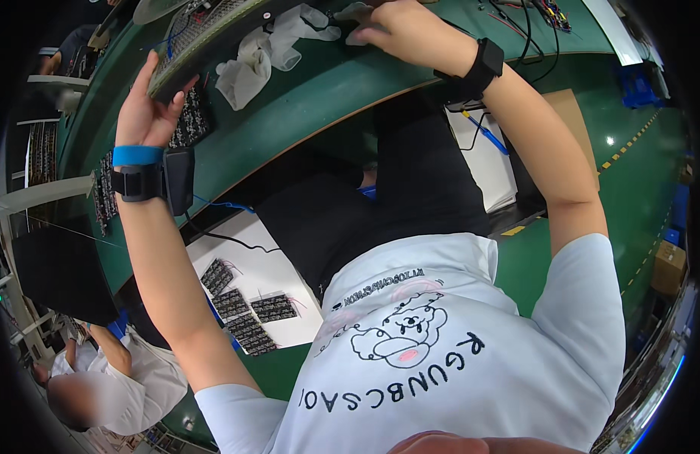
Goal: The worker prepares components and puts on a protective glove to begin assembling printed circuit boards at an industrial workstation.
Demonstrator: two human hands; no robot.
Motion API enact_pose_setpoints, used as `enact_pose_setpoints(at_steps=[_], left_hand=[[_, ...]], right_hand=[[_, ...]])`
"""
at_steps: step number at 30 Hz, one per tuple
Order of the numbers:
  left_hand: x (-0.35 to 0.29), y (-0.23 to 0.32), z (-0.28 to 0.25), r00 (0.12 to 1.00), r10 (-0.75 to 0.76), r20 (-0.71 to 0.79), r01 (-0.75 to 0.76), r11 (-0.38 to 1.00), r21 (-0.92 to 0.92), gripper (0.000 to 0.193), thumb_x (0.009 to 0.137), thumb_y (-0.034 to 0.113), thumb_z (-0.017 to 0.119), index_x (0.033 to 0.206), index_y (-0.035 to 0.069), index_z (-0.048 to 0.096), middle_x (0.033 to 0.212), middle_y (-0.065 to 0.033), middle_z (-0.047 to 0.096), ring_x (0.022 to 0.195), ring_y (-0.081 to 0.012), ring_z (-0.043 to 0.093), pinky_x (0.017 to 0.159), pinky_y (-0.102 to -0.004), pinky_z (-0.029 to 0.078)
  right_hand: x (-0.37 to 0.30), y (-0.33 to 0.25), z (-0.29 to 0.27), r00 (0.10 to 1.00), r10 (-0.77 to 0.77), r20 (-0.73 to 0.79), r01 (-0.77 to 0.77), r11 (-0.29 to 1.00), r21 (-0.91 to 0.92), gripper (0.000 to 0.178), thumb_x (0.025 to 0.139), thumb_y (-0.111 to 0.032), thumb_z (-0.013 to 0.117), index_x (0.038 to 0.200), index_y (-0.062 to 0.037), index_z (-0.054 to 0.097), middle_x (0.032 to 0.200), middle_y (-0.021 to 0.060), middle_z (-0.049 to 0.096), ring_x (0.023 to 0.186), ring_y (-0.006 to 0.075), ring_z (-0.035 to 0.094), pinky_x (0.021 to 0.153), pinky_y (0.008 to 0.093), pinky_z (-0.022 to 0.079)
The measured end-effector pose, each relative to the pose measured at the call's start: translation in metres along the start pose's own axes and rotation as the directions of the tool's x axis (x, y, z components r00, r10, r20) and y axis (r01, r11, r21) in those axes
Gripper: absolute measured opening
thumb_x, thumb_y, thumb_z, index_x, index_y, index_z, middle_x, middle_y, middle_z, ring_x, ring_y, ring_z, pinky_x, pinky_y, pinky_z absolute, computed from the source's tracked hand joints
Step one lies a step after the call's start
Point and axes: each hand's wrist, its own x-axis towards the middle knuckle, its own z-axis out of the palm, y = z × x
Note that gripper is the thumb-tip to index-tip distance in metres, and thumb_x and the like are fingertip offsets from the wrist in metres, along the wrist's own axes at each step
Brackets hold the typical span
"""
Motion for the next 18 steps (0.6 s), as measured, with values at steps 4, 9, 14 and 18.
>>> enact_pose_setpoints(at_steps=[4, 9, 14, 18], left_hand=[[0.002, 0.0, 0.002, 1.0, -0.006, 0.029, 0.006, 1.0, -0.006, 0.031, 0.098, 0.032, 0.063, 0.113, 0.005, 0.065, 0.101, -0.0096, 0.071, 0.084, -0.0198, 0.071, 0.051, -0.0187, 0.056], [-0.001, -0.003, 0.001, 0.999, -0.006, 0.034, 0.006, 1.0, -0.025, 0.031, 0.098, 0.032, 0.063, 0.114, 0.005, 0.066, 0.101, -0.0091, 0.071, 0.084, -0.0196, 0.07, 0.051, -0.0184, 0.055], [-0.002, -0.001, 0.006, 0.999, 0.004, 0.041, -0.003, 1.0, -0.019, 0.032, 0.097, 0.032, 0.064, 0.114, 0.006, 0.066, 0.101, -0.0086, 0.071, 0.083, -0.0191, 0.07, 0.051, -0.0181, 0.055], [-0.003, -0.001, 0.005, 1.0, -0.007, 0.026, 0.008, 1.0, -0.029, 0.032, 0.095, 0.032, 0.066, 0.113, 0.006, 0.066, 0.1, -0.0083, 0.071, 0.082, -0.0185, 0.07, 0.05, -0.0177, 0.055]], right_hand=[[0.001, 0.021, 0.019, 0.996, -0.075, -0.045, 0.078, 0.995, 0.062, 0.013, 0.081, -0.004, 0.058, 0.08, 0.0054, 0.067, 0.082, 0.0251, 0.065, 0.081, 0.0428, 0.063, 0.077, 0.0465, 0.051], [0.017, 0.006, 0.012, 0.876, 0.319, -0.361, -0.175, 0.909, 0.378, 0.018, 0.073, 0.007, 0.057, 0.089, 0.0071, 0.067, 0.085, 0.0267, 0.066, 0.083, 0.0426, 0.065, 0.073, 0.0424, 0.053], [0.04, 0.035, 0.053, 0.705, 0.585, -0.401, -0.105, 0.645, 0.757, 0.039, 0.077, -0.002, 0.064, 0.116, -0.0008, 0.063, 0.113, 0.0202, 0.067, 0.105, 0.0389, 0.062, 0.086, 0.0391, 0.052], [0.063, 0.049, 0.064, 0.783, 0.119, -0.611, -0.139, 0.99, 0.014, 0.042, 0.078, -0.01, 0.064, 0.12, -0.0024, 0.062, 0.125, 0.0208, 0.061, 0.122, 0.0409, 0.051, 0.106, 0.0434, 0.04]])
